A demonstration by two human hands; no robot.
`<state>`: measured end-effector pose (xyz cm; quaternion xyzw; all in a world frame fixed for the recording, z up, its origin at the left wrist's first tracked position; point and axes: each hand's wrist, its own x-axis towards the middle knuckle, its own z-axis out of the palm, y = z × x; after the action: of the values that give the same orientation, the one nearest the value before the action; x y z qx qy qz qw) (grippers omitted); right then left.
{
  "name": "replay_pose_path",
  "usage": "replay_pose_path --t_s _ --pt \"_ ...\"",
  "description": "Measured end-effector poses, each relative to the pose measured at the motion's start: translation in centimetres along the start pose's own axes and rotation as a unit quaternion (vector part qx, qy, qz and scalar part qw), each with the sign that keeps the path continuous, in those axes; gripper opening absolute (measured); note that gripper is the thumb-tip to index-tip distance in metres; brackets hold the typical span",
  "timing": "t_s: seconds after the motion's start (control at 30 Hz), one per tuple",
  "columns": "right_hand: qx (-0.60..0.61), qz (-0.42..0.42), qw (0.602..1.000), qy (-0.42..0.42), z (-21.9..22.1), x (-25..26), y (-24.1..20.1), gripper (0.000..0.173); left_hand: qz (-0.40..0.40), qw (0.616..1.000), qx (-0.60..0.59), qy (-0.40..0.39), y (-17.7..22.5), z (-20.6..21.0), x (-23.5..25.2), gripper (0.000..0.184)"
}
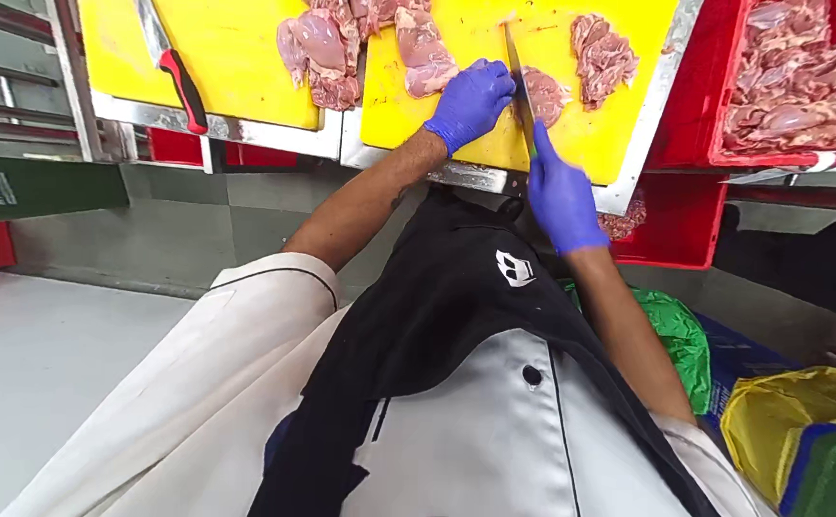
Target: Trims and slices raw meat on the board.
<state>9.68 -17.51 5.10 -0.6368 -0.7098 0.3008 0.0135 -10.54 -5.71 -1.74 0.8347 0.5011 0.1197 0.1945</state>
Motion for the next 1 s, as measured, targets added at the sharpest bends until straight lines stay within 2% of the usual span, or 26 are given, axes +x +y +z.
replay_pose_path --t_s 0.17,0.23,0.27,0.3,0.37,0.43,0.5,0.57,0.6,0.63,0.7,0.73,0.77,0.8,0.83,0.87,0.9,0.93,1.0 --pt "-0.007 0.004 0.999 -0.036 -0.1 -10.6 5.5 0.051 -0.093 0.996 -0.005 -0.004 -1.2 -2.0 2.6 0.025" --pt "0.045 0.005 0.998 -0.046 -1.9 -12.4 6.5 0.049 -0.091 0.995 -0.028 -0.004 -1.3 -2.6 3.3 0.036" --pt "0.072 0.007 0.997 -0.036 -2.6 -12.6 7.0 0.049 -0.074 0.997 -0.027 -0.018 -1.1 -2.7 3.3 0.042" --pt "0.099 0.01 0.995 -0.016 -3.2 -12.8 7.5 0.049 -0.051 0.998 -0.02 -0.042 -0.5 -2.6 2.9 0.04" --pt "0.156 0.041 0.986 0.035 -3.9 -13.8 8.3 0.049 -0.012 0.994 0.0 -0.109 1.7 -1.7 0.4 0.027" --pt "0.212 0.078 0.97 0.09 -4.6 -15.0 8.7 0.05 0.027 0.986 -0.011 -0.165 4.2 -0.8 -1.9 0.023" --pt "0.27 0.115 0.945 0.147 -5.3 -16.5 8.9 0.051 0.091 0.972 -0.079 -0.201 7.1 0.0 -2.4 0.018" --pt "0.304 0.149 0.919 0.202 -6.1 -18.7 9.3 0.051 0.16 0.938 -0.211 -0.225 12.0 0.0 -1.3 0.015" --pt "0.314 0.168 0.905 0.233 -6.4 -20.2 9.7 0.051 0.203 0.898 -0.306 -0.244 15.1 -0.5 -0.4 0.013" --pt "0.319 0.186 0.891 0.264 -6.8 -22.1 10.2 0.052 0.246 0.827 -0.422 -0.277 18.6 -1.1 0.5 0.012" --pt "0.321 0.23 0.86 0.323 -7.4 -26.3 10.8 0.053 0.307 0.619 -0.623 -0.366 25.8 -1.4 1.3 0.011" --pt "0.314 0.256 0.842 0.355 -7.7 -28.4 11.0 0.054 0.322 0.53 -0.673 -0.403 29.1 -0.8 1.1 0.011" --pt "0.308 0.28 0.825 0.383 -7.8 -30.4 11.0 0.055 0.328 0.479 -0.694 -0.426 32.1 0.9 0.5 0.012" --pt "0.302 0.302 0.806 0.409 -7.9 -32.1 11.0 0.055 0.338 0.491 -0.674 -0.436 34.5 3.5 -0.1 0.014" --pt "0.294 0.33 0.788 0.429 -7.8 -33.6 10.7 0.055 0.359 0.563 -0.602 -0.438 36.1 6.9 -0.5 0.019" --pt "0.29 0.361 0.768 0.442 -7.4 -35.0 10.2 0.055 0.388 0.662 -0.472 -0.435 37.0 10.6 -1.1 0.027" --pt "0.287 0.393 0.75 0.448 -6.9 -36.2 9.3 0.055 0.402 0.724 -0.35 -0.437 37.0 13.9 -1.8 0.033" --pt "0.283 0.418 0.738 0.448 -6.3 -37.2 8.6 0.055 0.4 0.75 -0.286 -0.443 36.7 16.0 -2.4 0.034" --pt "0.292 0.432 0.725 0.451 -4.4 -38.2 7.7 0.056 0.382 0.76 -0.291 -0.438 34.9 16.0 -1.8 0.027"
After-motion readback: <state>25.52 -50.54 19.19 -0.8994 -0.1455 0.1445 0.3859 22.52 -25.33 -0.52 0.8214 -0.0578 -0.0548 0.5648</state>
